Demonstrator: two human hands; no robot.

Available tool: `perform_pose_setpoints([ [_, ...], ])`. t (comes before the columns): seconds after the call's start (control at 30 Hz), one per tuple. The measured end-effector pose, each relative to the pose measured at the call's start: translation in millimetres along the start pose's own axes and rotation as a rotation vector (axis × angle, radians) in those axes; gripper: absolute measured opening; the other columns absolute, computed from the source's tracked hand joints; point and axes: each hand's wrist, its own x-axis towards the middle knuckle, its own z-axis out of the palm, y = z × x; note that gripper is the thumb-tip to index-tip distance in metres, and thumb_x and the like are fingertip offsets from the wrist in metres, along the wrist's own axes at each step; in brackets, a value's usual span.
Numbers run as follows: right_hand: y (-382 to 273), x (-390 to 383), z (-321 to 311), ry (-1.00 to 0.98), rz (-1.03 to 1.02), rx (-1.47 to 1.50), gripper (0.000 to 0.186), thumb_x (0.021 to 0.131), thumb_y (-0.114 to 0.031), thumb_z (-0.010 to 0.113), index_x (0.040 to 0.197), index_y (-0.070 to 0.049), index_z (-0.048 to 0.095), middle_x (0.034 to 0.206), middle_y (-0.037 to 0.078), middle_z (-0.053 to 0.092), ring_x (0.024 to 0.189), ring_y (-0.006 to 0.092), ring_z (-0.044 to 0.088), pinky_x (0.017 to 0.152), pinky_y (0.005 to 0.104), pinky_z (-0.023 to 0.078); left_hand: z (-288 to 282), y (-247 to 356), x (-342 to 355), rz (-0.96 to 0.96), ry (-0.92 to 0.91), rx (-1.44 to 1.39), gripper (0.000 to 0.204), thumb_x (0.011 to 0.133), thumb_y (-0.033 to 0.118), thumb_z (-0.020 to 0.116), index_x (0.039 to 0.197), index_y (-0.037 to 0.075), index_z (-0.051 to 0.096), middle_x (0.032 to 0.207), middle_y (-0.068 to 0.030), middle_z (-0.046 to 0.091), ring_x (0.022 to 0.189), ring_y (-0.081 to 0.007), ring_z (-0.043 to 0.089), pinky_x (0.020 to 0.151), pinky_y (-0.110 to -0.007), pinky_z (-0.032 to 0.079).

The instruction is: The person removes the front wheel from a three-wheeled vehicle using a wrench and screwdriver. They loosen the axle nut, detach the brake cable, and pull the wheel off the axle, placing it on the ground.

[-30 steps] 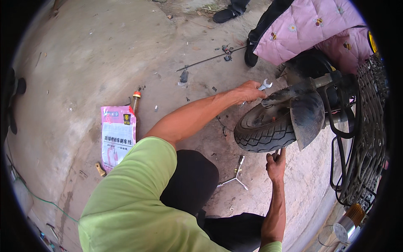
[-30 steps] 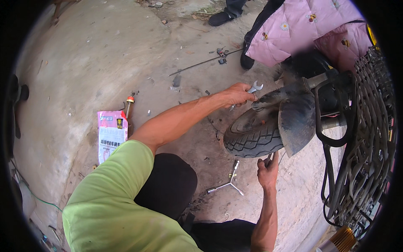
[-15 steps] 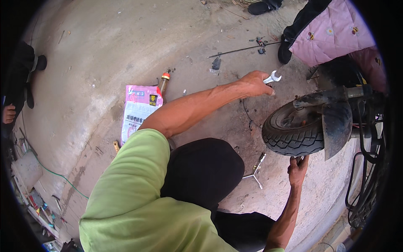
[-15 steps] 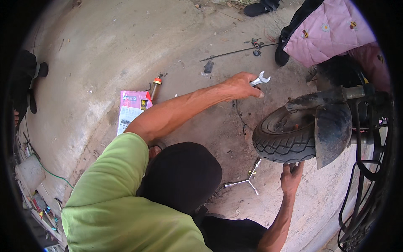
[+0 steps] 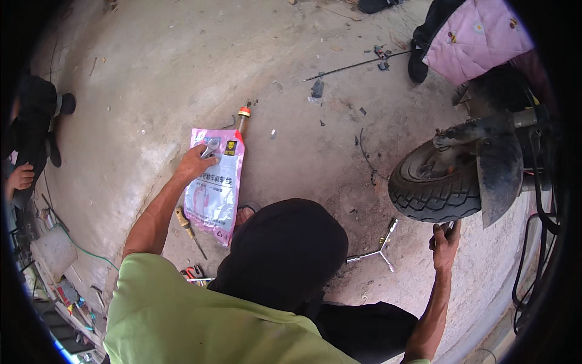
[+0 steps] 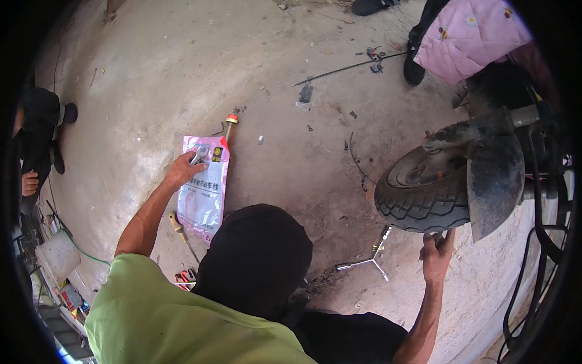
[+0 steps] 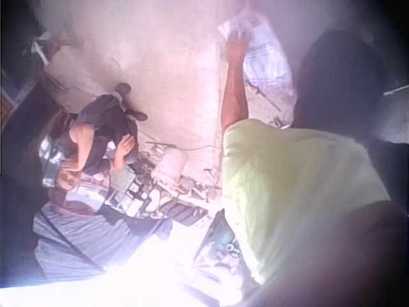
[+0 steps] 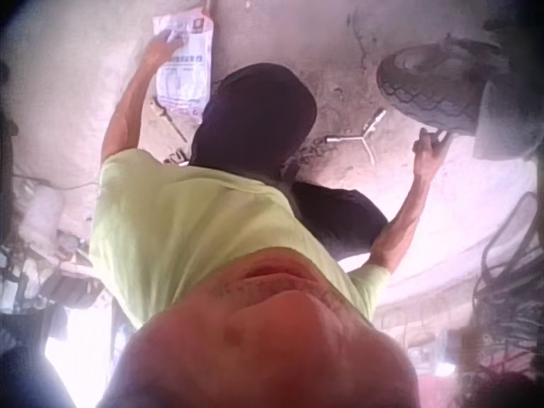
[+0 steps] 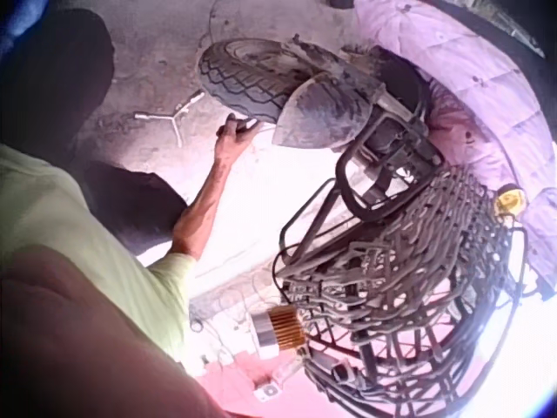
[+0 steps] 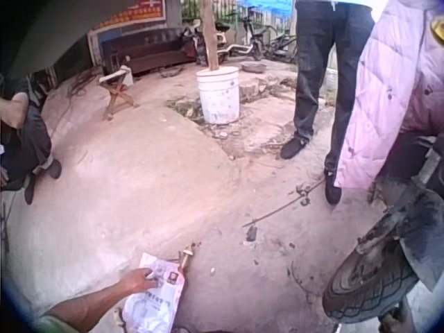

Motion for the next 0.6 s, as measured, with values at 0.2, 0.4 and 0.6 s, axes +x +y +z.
perform_pose_setpoints([
  [0.2, 0, -2, 0, -0.007, 0.018, 0.214, 0.047, 0.093, -0.016, 0.059, 0.137, -0.007, 0.046, 0.075, 0.0, 0.051, 0.055, 0.0087, 0.048, 0.052, 0.025, 0.038, 11, -22, 15, 0.009, 0.162, 0.1, 0.057, 0.088, 0.033, 0.071, 0.133, -0.001, 0.06, 0.124, -0.0238, 0.067, 0.113, -0.036, 0.065, 0.099, -0.042, 0.049],
  [0.4, 18, 11, -4, 0.022, 0.192, 0.524, 0.009, 0.094, -0.016, 0.061, 0.09, -0.015, 0.052, 0.071, -0.003, 0.048, 0.056, 0.0095, 0.046, 0.053, 0.0251, 0.036, -9, 26, 5, -0.025, 0.15, -0.058, 0.063, 0.086, 0.043, 0.073, 0.128, -0.002, 0.061, 0.121, -0.0245, 0.067, 0.112, -0.0348, 0.066, 0.095, -0.042, 0.05],
  [0.6, 21, 10, 2, 0.024, 0.207, 0.519, 0.01, 0.095, -0.018, 0.062, 0.09, -0.015, 0.054, 0.069, -0.003, 0.046, 0.056, 0.0098, 0.045, 0.052, 0.0257, 0.036, 28, 45, -27, -0.077, 0.045, 0.132, 0.09, 0.071, 0.057, 0.082, 0.128, -0.007, 0.052, 0.124, -0.0255, 0.062, 0.115, -0.0345, 0.064, 0.097, -0.041, 0.051],
])
